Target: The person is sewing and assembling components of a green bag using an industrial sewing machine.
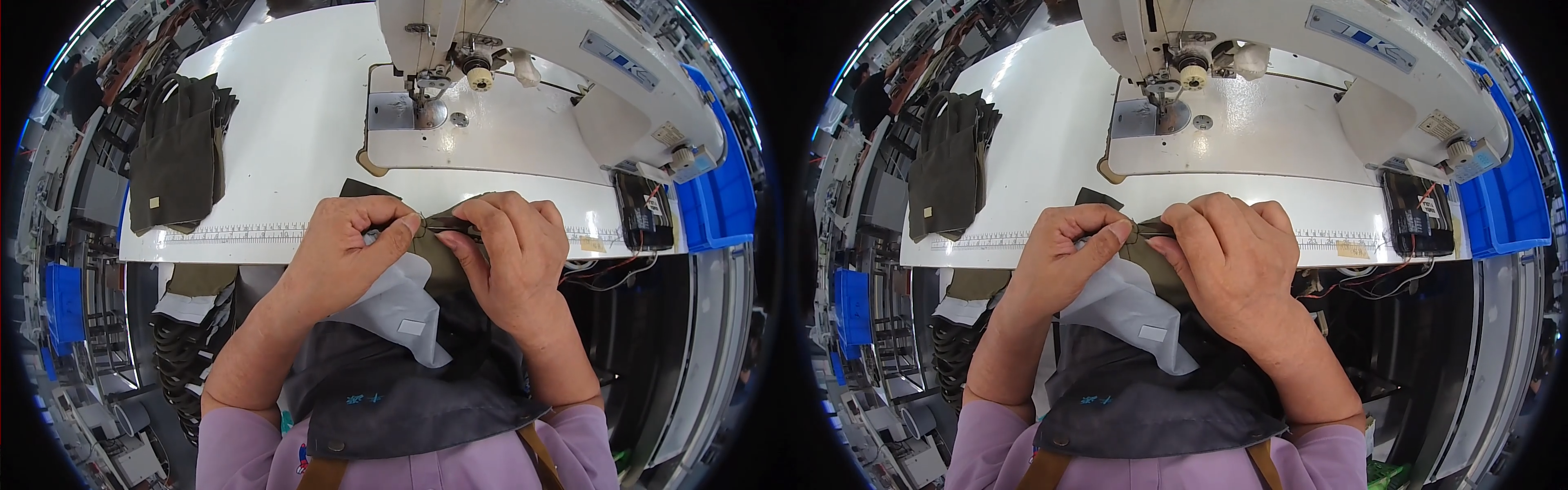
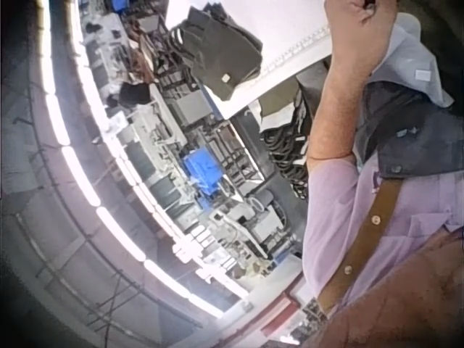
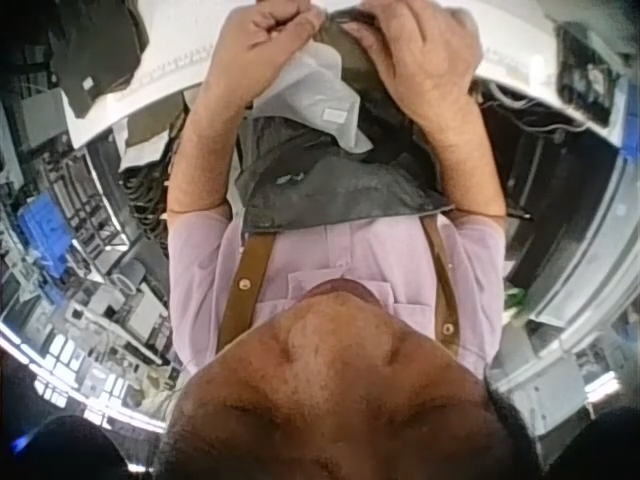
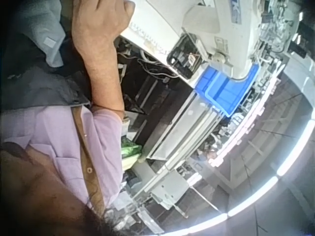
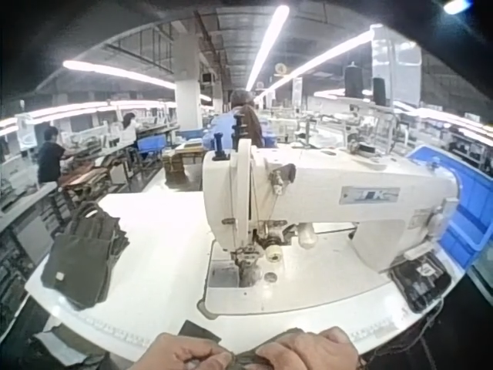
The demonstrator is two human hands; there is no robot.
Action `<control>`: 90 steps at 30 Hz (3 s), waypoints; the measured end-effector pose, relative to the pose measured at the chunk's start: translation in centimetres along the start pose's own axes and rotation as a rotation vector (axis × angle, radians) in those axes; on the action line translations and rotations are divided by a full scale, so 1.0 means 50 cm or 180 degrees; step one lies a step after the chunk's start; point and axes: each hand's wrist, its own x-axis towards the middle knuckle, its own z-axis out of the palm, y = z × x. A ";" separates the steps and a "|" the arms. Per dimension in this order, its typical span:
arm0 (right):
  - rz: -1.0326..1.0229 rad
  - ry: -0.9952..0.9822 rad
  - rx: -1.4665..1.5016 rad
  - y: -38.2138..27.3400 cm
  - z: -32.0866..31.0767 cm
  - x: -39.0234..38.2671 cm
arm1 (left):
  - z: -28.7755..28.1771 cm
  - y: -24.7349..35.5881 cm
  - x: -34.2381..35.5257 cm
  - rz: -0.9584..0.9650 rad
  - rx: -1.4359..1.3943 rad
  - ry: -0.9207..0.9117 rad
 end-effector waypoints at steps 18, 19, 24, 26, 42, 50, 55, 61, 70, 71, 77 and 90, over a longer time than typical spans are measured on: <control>-0.0280 0.0140 -0.0044 0.004 0.020 -0.004 | -0.001 -0.013 0.004 0.0224 0.0176 -0.0093; -0.0201 0.0097 0.0249 0.006 0.023 -0.005 | -0.001 -0.014 0.003 0.0223 0.0175 -0.0093; 0.0143 -0.0169 0.1042 0.006 0.035 -0.012 | 0.003 -0.010 0.000 0.0206 0.0152 -0.0436; 0.0174 -0.0171 0.1227 0.001 0.031 -0.008 | 0.012 -0.024 0.000 0.0276 0.0037 -0.0370; -0.0318 0.0065 0.0071 0.010 -0.001 -0.009 | 0.007 -0.007 -0.007 0.0072 -0.0247 -0.0242; -0.0403 0.0012 0.0004 0.014 -0.007 -0.007 | 0.010 -0.004 -0.007 -0.0027 -0.0222 -0.0199; -0.0404 -0.0026 -0.0007 0.014 -0.011 -0.007 | 0.012 -0.008 -0.008 0.0048 -0.0205 -0.0201; -0.0308 -0.0092 0.0122 0.006 -0.016 -0.004 | 0.016 -0.011 -0.002 0.0108 -0.0168 -0.0122; -0.0335 -0.0164 -0.0066 0.008 -0.014 -0.007 | 0.023 -0.004 -0.005 0.0279 0.0173 0.0011; -0.0345 -0.0213 -0.0144 0.009 -0.014 -0.008 | 0.024 -0.003 -0.006 0.0278 0.0177 0.0012; -0.0263 -0.0178 -0.0007 0.031 -0.020 -0.013 | 0.020 0.020 -0.011 0.0151 -0.0078 -0.0214; 0.0327 -0.0435 0.0623 -0.020 -0.030 -0.027 | 0.023 -0.015 -0.002 0.0095 -0.0183 -0.0029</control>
